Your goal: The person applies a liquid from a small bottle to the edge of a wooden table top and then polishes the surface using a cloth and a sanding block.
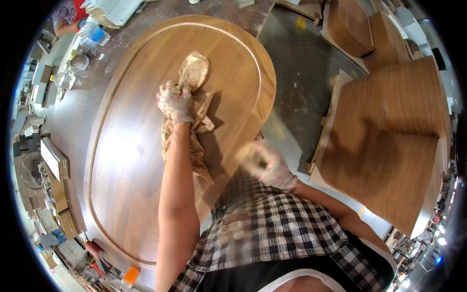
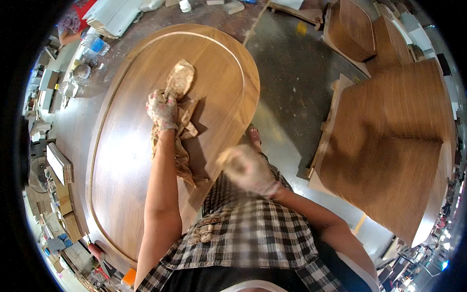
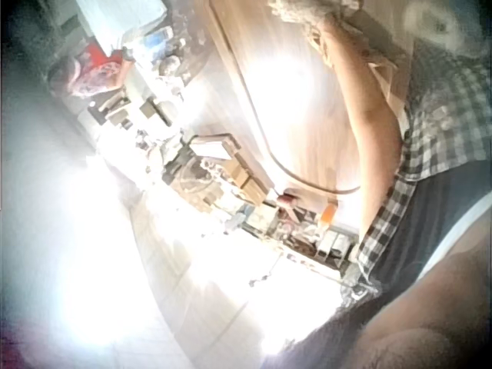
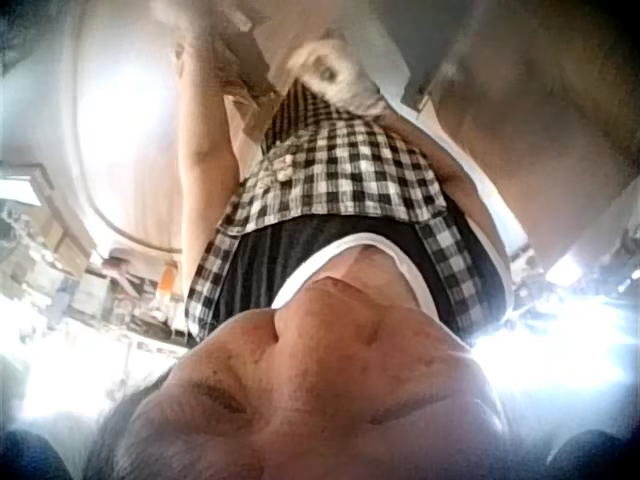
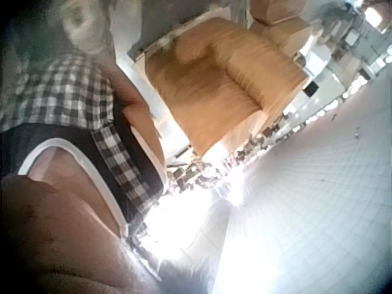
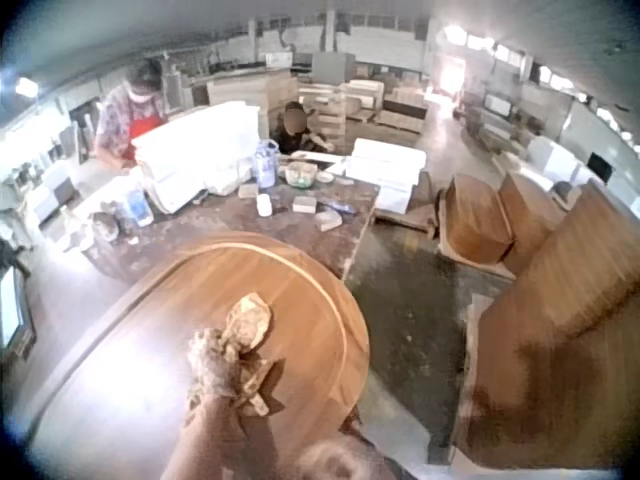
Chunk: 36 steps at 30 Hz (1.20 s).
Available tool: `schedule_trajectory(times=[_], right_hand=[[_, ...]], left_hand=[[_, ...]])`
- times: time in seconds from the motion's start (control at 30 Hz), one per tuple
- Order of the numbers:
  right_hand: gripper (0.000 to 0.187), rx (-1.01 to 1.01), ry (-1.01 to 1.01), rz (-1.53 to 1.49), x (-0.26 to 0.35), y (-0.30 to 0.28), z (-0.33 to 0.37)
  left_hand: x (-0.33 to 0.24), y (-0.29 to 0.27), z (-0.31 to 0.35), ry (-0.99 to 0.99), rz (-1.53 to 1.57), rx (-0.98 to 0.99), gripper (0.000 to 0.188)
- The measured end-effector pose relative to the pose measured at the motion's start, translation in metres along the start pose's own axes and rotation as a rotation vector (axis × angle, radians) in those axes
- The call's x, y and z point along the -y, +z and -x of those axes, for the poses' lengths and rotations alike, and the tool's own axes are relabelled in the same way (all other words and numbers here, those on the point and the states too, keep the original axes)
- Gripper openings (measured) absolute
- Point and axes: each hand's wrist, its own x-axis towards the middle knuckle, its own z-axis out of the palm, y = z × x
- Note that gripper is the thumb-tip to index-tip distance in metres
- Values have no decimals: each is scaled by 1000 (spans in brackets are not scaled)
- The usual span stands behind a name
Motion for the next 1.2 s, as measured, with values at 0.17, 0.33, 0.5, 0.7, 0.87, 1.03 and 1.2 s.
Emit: schedule_trajectory(times=[0.17, 0.33, 0.5, 0.7, 0.87, 1.03, 1.2], right_hand=[[43, -286, 119, 180, -23, -52, -15], [50, -370, 305, -264, -75, -69, -6], [49, -415, 369, -237, -107, -80, -23], [46, -505, 499, -121, -148, -103, -30], [46, -593, 522, -174, -166, -120, -39], [44, -535, 525, -105, -191, -117, -35], [44, -628, 547, -147, -195, -110, -25]], left_hand=[[10, 0, 5, 245, 422, 9, 22], [22, -10, -11, -57, 901, 186, 17], [43, 6, -128, 56, 825, 55, 22], [29, 40, -255, 241, 22, -68, 21], [19, 89, -304, 83, -83, 213, 28], [25, 119, -333, 287, 186, 360, 35], [-61, 131, -299, 578, 210, 401, 31]])
